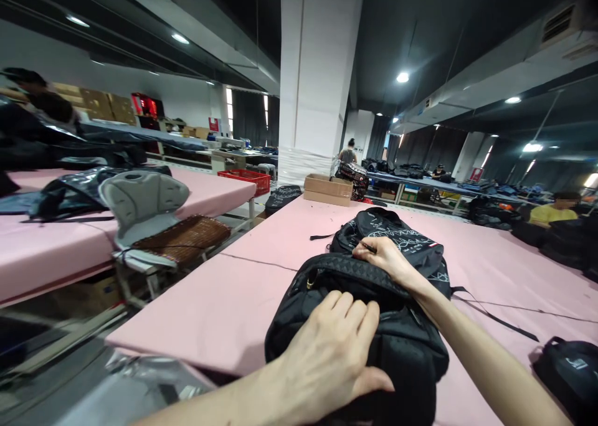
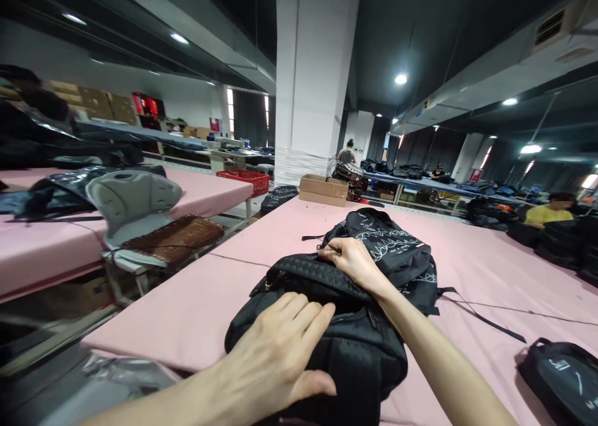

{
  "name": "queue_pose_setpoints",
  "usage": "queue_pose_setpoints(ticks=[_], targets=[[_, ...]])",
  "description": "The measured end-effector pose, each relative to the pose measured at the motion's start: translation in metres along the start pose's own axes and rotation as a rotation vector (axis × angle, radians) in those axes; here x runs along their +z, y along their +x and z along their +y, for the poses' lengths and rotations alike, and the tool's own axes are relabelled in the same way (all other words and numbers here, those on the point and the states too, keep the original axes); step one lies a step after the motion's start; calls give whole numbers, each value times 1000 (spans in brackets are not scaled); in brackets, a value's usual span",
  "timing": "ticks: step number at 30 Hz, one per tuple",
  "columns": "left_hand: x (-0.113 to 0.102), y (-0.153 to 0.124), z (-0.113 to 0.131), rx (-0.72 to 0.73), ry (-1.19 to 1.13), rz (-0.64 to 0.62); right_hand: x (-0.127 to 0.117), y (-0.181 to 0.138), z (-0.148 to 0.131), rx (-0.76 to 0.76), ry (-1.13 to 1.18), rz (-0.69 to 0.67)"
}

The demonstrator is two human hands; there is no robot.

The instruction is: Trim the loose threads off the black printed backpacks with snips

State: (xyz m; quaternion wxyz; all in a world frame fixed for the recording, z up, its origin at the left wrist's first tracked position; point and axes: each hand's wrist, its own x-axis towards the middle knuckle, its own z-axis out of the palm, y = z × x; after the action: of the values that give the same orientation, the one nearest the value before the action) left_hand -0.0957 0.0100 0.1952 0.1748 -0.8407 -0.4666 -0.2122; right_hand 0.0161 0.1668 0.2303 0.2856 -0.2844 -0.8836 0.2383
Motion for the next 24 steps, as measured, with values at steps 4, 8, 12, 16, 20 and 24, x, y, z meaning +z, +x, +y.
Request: queue_pose_setpoints(ticks=[4, 8, 12, 16, 20, 24], targets=[[-1, -9, 2, 12, -67, -6, 4, 12, 12, 110, 73, -9], [-10, -3, -9, 9, -157, -96, 5, 15, 14, 137, 210, -47], [-26, 25, -29, 10, -341, -528, 8, 18, 12, 140, 251, -62], [-18, 56, -52, -61, -486, -637, -9, 10, 15, 108, 227, 113], [12, 61, -70, -264, -378, -105, -35, -38, 27, 168, 227, 615], [35, 40, -72, -226, -342, 451, -31, -97, 44, 295, 94, 619]])
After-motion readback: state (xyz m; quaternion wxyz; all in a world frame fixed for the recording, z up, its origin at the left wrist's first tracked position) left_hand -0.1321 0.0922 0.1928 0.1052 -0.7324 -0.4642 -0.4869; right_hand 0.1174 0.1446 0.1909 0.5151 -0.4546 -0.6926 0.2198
